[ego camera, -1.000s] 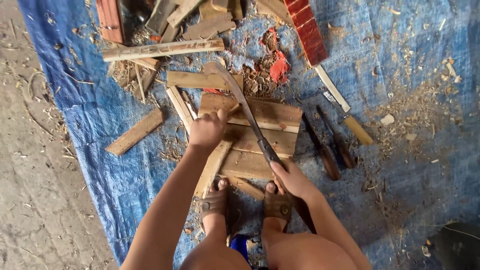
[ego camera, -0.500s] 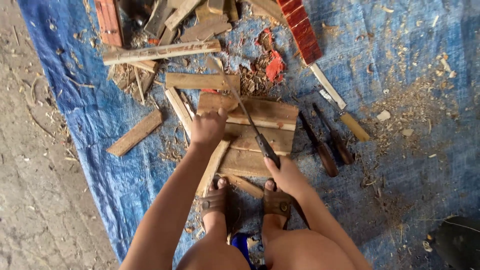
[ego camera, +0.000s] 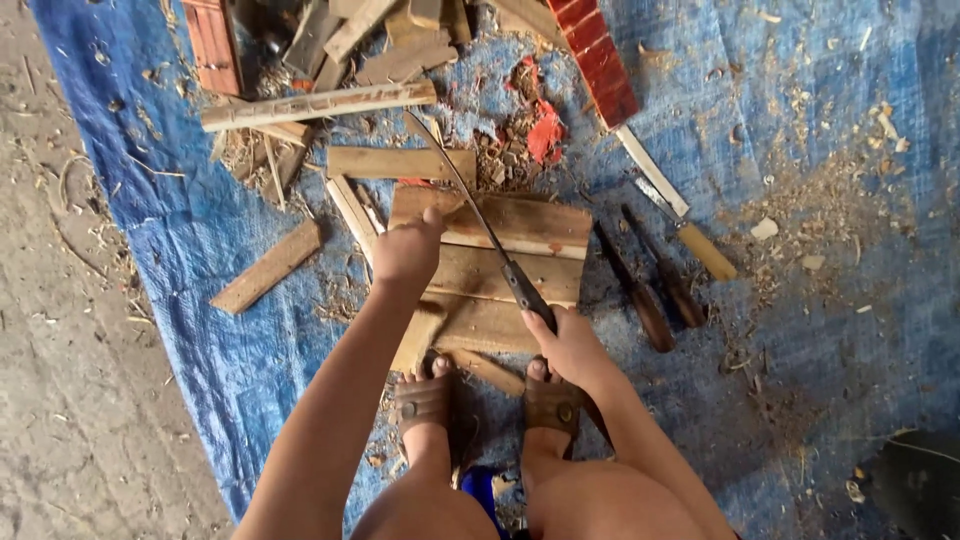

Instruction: A person uses a large knife to shave and shape a wooden block while working on a tarp-covered floor.

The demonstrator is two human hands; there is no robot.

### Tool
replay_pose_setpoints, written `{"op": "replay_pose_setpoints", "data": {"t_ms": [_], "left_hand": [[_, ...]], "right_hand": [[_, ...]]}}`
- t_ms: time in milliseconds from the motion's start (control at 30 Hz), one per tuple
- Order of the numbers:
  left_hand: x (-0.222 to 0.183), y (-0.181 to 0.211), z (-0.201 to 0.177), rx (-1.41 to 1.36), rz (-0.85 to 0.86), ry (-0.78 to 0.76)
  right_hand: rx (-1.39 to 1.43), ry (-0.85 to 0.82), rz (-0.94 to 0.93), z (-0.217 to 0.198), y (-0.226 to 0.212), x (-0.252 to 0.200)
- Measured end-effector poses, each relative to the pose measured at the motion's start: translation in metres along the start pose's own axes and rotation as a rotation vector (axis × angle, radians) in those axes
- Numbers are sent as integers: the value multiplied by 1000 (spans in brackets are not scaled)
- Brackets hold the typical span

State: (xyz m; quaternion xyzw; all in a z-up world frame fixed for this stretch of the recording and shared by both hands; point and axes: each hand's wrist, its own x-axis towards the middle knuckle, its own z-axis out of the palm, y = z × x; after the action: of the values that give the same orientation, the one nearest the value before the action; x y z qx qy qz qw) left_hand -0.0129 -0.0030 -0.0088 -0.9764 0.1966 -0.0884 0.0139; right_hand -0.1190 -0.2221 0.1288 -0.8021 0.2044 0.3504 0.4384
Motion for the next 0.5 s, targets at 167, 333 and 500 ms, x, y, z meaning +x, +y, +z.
{"op": "replay_pose_setpoints", "data": {"t_ms": [167,333,500], "left_hand": [[4,-2,9,-5,-27,-41],[0,-3,14,13,-25,-28],[-2,-7,22,-118,-95,-172]], "right_hand": [[-22,194,-232,-1,24,5],[10,298,-508,-2,29,15],[-236,-28,139,16,-1,8]]}}
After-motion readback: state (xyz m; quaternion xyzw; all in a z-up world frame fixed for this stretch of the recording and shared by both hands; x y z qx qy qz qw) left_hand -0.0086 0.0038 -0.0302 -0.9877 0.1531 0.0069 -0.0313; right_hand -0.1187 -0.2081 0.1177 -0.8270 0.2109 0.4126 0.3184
